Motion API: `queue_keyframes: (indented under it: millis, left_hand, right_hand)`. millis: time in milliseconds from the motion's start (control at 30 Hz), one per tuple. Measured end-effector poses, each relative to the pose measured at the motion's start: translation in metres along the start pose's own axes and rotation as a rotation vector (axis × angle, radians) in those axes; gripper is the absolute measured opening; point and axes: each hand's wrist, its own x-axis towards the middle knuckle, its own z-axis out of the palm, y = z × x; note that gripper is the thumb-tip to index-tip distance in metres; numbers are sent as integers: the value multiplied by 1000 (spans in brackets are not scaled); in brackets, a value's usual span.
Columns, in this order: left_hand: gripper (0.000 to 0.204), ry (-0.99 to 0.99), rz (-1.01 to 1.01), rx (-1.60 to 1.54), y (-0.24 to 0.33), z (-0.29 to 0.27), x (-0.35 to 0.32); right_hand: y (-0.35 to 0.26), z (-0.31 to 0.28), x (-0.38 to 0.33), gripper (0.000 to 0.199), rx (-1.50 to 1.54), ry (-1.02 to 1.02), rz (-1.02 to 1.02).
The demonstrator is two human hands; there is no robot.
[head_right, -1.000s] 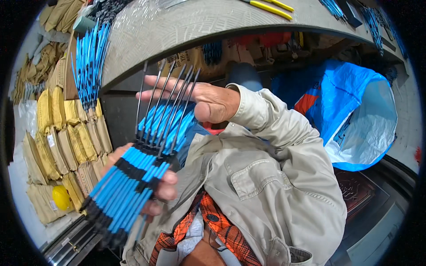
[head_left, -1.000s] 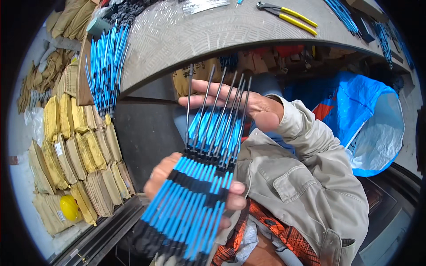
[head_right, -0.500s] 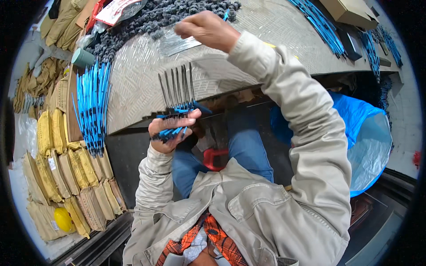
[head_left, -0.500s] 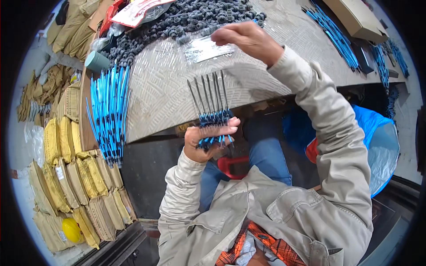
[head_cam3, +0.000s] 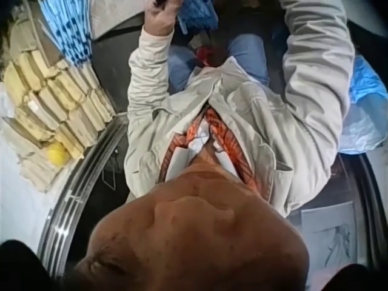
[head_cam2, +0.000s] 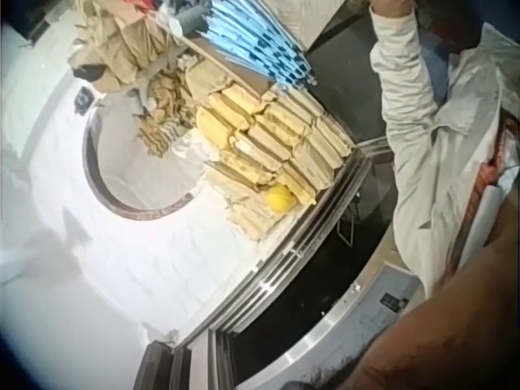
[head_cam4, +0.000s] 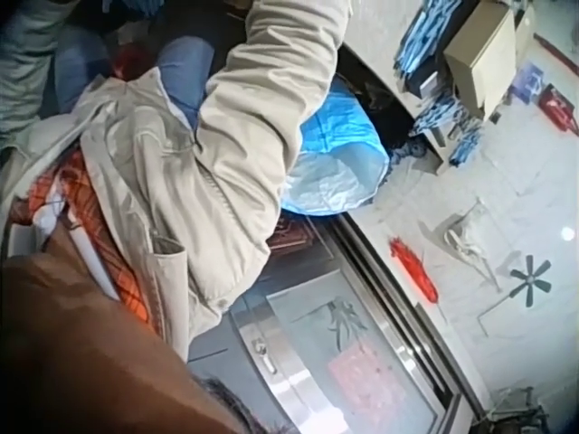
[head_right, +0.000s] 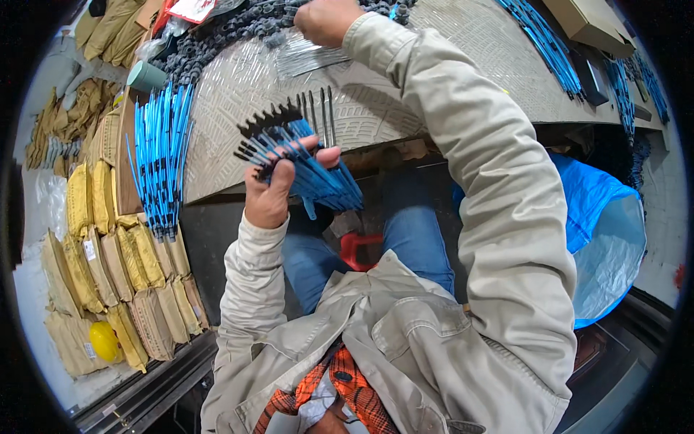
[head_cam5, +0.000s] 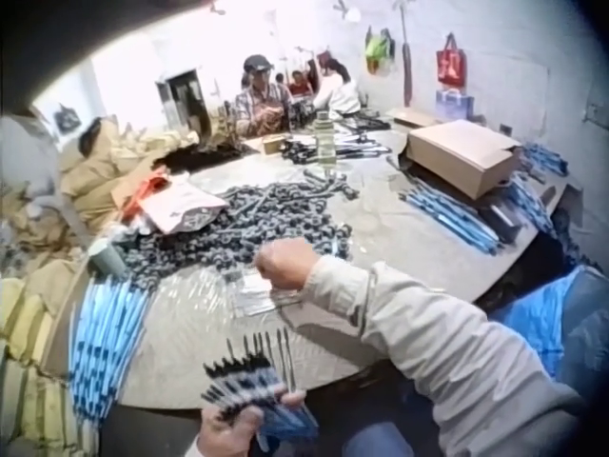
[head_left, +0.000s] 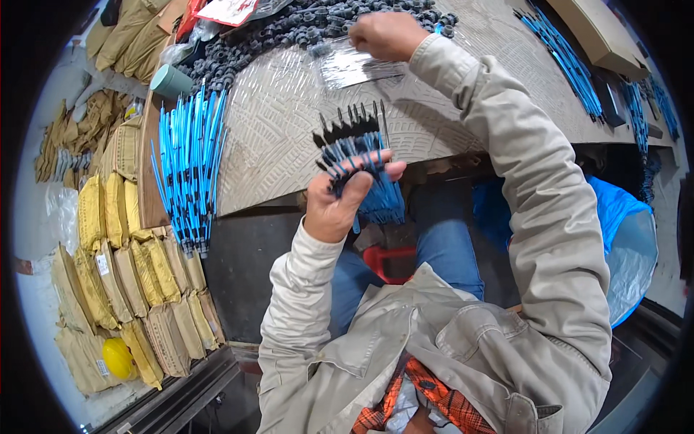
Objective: Assembling a wire harness by inserting blue cables into a central hub and securing them.
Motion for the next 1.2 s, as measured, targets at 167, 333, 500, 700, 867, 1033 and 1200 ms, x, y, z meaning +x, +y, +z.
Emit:
queue_keyframes:
  millis: [167, 333, 500, 700, 867, 1033, 1200]
  left_hand:
    - [30, 5, -236, -266, -2, -1, -3]
    - [30, 21, -233, -155, 0, 1, -3]
    - [30, -20, -147, -85, -3, 1, -1]
    - [29, -10, -152, -164, -6, 2, -2]
    - [28, -3, -119, -131, -12, -4, -5]
    - [30, -17, -125, -61, -11, -4, -4]
    - [26, -11, -126, -89, -7, -3, -2]
  right_hand:
    - [-8, -37, -47, 8, 1122, 159, 157]
    - [-77, -79, -152, 15, 1232, 415, -20]
    - [-83, -76, -178, 19, 733, 592, -82]
    - [-81, -69, -184, 24, 779, 624, 62]
    - [-79, -67, -185, 27, 757, 633, 56]
    - [-81, -68, -183, 26, 740, 635, 54]
    - [-83, -72, -181, 25, 681, 617, 34]
